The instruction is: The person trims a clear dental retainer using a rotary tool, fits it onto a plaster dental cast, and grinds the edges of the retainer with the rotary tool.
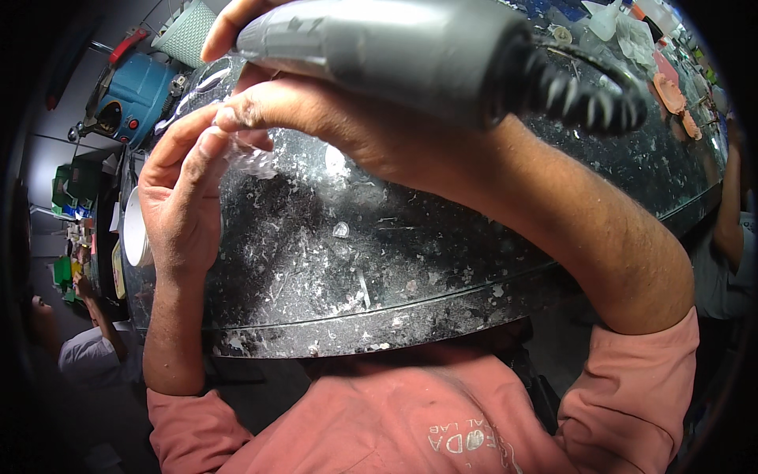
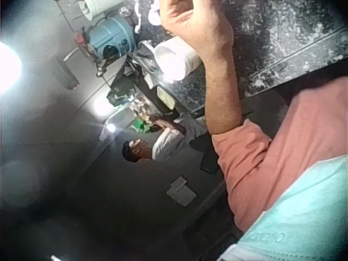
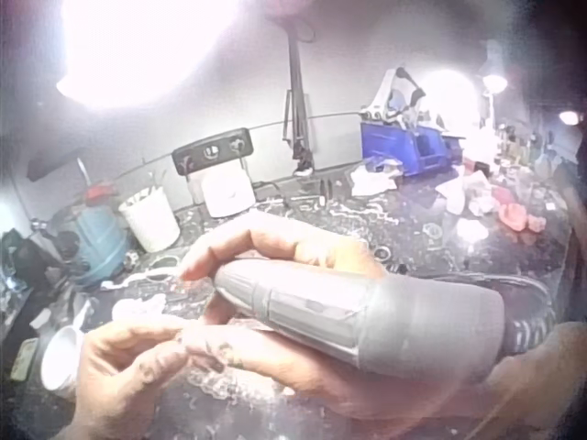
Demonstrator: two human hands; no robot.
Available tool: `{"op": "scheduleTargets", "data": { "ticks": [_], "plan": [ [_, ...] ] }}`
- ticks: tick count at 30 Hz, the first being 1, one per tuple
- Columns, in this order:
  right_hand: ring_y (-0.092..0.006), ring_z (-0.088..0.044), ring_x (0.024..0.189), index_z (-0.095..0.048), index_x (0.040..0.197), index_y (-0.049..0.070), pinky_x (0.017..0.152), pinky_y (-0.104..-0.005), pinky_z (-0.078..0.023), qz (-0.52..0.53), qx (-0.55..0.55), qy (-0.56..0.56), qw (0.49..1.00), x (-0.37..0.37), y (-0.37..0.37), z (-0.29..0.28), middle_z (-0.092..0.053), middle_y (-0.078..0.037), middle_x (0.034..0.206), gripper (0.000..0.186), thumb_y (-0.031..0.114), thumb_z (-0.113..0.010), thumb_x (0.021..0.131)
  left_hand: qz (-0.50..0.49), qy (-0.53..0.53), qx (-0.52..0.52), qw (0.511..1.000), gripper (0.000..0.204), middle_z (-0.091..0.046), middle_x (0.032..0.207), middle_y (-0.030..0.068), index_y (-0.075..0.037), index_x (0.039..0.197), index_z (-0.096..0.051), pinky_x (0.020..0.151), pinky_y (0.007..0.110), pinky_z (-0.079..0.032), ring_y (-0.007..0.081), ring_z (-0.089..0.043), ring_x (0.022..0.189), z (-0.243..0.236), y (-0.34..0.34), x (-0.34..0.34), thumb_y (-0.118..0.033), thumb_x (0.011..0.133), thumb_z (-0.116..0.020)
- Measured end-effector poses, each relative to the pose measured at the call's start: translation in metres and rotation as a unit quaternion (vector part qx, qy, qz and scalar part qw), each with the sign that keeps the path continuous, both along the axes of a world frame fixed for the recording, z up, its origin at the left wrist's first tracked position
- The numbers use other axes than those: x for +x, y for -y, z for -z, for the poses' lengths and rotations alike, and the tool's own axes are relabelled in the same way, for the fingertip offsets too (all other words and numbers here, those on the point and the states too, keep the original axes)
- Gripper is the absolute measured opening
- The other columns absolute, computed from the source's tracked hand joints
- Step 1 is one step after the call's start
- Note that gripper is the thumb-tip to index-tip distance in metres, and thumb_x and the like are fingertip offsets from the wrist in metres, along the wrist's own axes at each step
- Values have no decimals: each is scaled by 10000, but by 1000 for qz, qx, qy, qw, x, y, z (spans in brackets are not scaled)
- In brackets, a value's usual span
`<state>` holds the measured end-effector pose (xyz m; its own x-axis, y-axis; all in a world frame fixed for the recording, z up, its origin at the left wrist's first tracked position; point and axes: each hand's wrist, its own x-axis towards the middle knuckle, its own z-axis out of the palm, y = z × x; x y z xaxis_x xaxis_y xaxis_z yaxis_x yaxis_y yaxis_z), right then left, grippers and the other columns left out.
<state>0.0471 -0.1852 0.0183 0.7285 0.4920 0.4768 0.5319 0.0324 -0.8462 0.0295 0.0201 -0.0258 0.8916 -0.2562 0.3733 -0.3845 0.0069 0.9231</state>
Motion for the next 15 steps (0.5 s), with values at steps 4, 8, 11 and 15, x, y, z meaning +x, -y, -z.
{"op": "scheduleTargets", "data": {
  "ticks": [4,8,11,15],
  "plan": [
    [-113,-577,907,-589,1041,-33,756,-230,-483,10,-8,25,1000,1,0,0,-562,-100,1053,205,90,-608,878,-10,-39,-45,998,240,-663,1006,114,32,1086,-610,859,281,-501,160,-643,932,-1,3,-2,-3,849,-631],
    [-112,-575,907,-590,1040,-33,754,-230,-481,21,-18,48,998,0,0,1,-566,-99,1043,210,102,-609,880,-34,6,-22,999,263,-666,1010,112,30,1091,-612,851,263,-502,148,-638,938,1,2,-4,13,832,-648],
    [-112,-574,908,-591,1040,-33,753,-229,-480,30,-26,65,997,0,1,2,-568,-98,1036,214,110,-609,882,-58,21,31,998,244,-669,1003,110,34,1065,-628,848,254,-502,144,-636,938,-1,0,-4,8,825,-661],
    [-111,-572,909,-592,1039,-33,752,-229,-479,43,-38,86,995,-2,3,4,-571,-97,1026,220,121,-610,884,-94,61,124,986,243,-673,971,110,46,1043,-639,884,290,-474,161,-636,911,-4,5,-10,-40,817,-667]
  ]
}}
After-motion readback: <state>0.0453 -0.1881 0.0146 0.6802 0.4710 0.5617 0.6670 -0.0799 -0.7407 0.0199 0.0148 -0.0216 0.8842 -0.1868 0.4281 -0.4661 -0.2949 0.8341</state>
